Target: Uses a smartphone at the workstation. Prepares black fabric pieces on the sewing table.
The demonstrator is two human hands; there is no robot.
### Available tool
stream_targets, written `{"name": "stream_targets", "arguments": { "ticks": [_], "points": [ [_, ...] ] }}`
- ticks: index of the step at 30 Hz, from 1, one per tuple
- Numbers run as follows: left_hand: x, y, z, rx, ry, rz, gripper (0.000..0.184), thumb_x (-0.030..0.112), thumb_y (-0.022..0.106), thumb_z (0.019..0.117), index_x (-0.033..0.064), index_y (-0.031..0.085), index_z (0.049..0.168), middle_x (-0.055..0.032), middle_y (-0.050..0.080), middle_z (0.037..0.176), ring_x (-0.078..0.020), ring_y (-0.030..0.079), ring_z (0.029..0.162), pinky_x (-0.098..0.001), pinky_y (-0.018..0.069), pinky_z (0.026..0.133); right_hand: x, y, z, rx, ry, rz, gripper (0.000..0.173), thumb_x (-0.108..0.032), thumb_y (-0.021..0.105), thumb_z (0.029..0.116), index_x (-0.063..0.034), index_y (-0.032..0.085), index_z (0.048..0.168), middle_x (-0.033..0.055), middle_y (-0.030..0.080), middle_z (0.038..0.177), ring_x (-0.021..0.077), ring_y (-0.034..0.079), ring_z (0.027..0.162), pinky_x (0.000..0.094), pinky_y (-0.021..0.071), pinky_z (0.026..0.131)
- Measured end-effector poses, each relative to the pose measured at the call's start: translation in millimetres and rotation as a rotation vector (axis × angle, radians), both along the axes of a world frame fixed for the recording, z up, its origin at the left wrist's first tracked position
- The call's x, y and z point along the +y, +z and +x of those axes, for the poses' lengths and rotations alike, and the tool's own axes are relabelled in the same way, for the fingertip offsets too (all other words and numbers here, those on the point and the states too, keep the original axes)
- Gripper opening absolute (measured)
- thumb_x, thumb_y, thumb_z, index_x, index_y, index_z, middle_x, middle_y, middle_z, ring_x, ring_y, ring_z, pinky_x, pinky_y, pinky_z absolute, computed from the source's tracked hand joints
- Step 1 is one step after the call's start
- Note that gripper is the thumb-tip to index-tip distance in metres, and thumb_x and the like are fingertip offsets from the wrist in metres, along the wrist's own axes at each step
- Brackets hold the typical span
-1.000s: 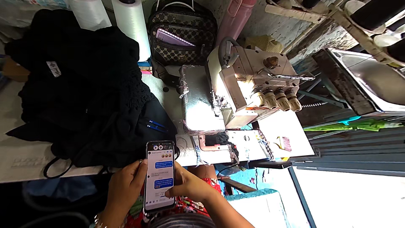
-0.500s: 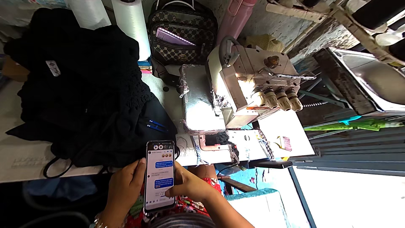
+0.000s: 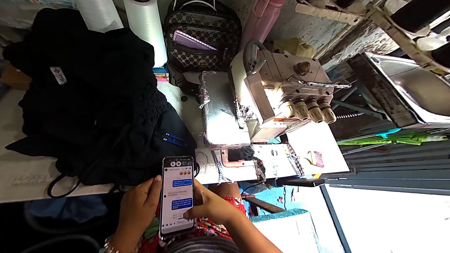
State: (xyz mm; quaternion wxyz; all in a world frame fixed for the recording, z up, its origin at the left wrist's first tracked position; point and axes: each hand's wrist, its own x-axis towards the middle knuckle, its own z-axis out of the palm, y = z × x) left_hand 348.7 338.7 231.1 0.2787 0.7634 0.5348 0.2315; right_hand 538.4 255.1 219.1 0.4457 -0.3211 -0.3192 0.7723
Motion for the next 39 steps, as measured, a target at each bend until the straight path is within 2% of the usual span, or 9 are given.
{"name": "stream_targets", "arguments": {
  "ticks": [39],
  "points": [
    [-0.7, -1.0, -1.0, -0.003, -0.001, 0.008, 0.053, 0.034, 0.035, 0.1031, 0.0057, 0.055, 0.062, -0.0016, 0.044, 0.052, -0.014, 0.049, 0.052, -0.0362, 0.038, 0.054, -1.3, 0.9, -1.2, 0.013, -0.006, 0.006, 0.068, 0.014, 0.055, 0.0863, -0.0043, 0.025, 0.144, 0.0047, 0.061, 0.127, 0.0103, 0.065, 0.114, 0.0326, 0.0544, 0.101]
  ]
}}
